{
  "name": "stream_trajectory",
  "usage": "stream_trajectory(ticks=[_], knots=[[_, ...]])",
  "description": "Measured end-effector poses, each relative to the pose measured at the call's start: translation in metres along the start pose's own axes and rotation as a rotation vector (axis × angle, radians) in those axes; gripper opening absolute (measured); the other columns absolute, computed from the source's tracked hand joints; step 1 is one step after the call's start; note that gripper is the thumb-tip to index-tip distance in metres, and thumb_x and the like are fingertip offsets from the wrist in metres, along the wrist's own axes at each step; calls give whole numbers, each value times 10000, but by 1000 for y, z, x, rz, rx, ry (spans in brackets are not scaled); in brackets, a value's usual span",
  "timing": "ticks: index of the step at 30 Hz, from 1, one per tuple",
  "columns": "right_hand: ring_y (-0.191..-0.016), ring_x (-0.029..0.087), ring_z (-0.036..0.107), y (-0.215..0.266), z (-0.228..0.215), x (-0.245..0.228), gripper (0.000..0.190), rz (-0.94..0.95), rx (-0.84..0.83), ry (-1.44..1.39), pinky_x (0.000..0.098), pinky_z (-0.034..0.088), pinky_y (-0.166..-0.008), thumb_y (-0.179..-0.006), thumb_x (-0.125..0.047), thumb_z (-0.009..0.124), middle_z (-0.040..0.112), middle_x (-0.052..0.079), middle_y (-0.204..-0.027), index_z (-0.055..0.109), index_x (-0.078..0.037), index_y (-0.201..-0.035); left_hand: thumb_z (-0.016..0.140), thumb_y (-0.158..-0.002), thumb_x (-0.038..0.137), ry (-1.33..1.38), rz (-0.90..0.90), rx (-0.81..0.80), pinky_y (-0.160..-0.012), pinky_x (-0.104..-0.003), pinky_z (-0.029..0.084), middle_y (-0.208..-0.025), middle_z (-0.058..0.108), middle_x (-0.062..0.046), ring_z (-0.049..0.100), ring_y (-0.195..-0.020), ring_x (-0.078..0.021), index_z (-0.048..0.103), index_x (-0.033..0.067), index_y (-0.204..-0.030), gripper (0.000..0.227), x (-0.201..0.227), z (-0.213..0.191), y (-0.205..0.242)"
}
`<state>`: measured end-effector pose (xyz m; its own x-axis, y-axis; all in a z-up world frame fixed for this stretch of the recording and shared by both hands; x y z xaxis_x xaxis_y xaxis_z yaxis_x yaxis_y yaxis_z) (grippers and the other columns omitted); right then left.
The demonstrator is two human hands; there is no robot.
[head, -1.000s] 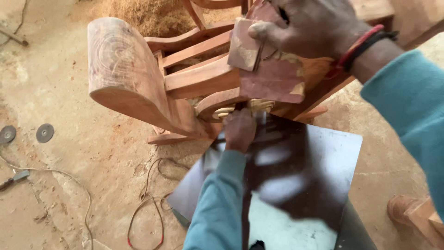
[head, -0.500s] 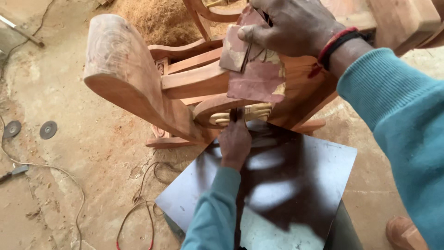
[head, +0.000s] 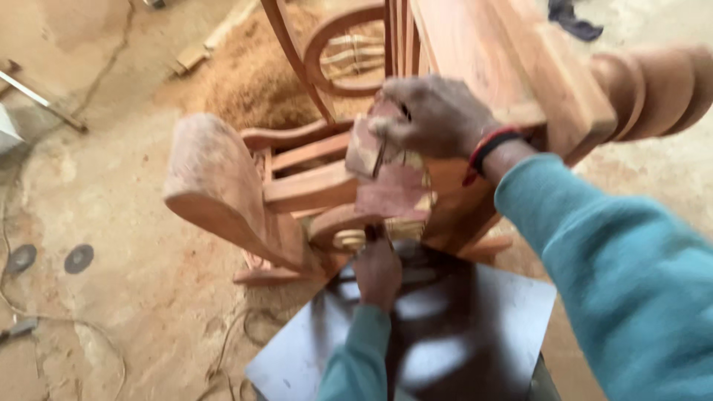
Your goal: The person sands the wooden frame and decorative wheel of a rocking chair by hand using pieces of sandpaper, reaching into the narrow gaps of the backrest and armrest.
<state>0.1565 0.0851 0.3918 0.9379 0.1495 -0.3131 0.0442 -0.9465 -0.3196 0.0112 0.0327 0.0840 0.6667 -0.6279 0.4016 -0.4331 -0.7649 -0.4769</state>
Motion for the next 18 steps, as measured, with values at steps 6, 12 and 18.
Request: stream_trajectory(ticks=[6, 12, 18], knots=[[-865, 384, 717, -1, 2, 5, 417, 160, -135, 60, 516, 550, -834, -910, -491, 659, 738, 190, -862, 666, -85, -1002, 593, -852, 137, -145, 64, -86, -571, -528, 551, -697, 667, -159, 684, -655, -365, 680, 75, -865, 108, -7, 20, -11], [-905, 415, 696, -4, -5, 0, 416, 97, -66, 45, 534, 540, -805, -900, -479, 674, 731, 193, -921, 687, -76, -1002, 577, -853, 117, -6, -58, -96, -576, -513, 562, -1076, 696, -204, 694, -678, -356, 678, 47, -1212, 380, -10, 15, 20], [-861, 367, 720, 0, 2, 5, 433, 176, -98, -2, 510, 549, -800, -890, -486, 671, 736, 166, -885, 688, -100, -1084, 597, -841, 148, -80, -30, -173, -617, -528, 573, -750, 707, -148, 708, -710, -373, 671, 104, -776, 108, -1, 41, 4]])
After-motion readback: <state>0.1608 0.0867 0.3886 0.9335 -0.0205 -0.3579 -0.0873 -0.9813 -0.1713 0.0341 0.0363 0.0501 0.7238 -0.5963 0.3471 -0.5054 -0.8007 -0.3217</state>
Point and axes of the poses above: each hand's wrist, its own y-axis away from the middle knuckle, its own z-axis out of the palm, x = y × z, the point moved 8 cm from there along -y, towards the middle knuckle
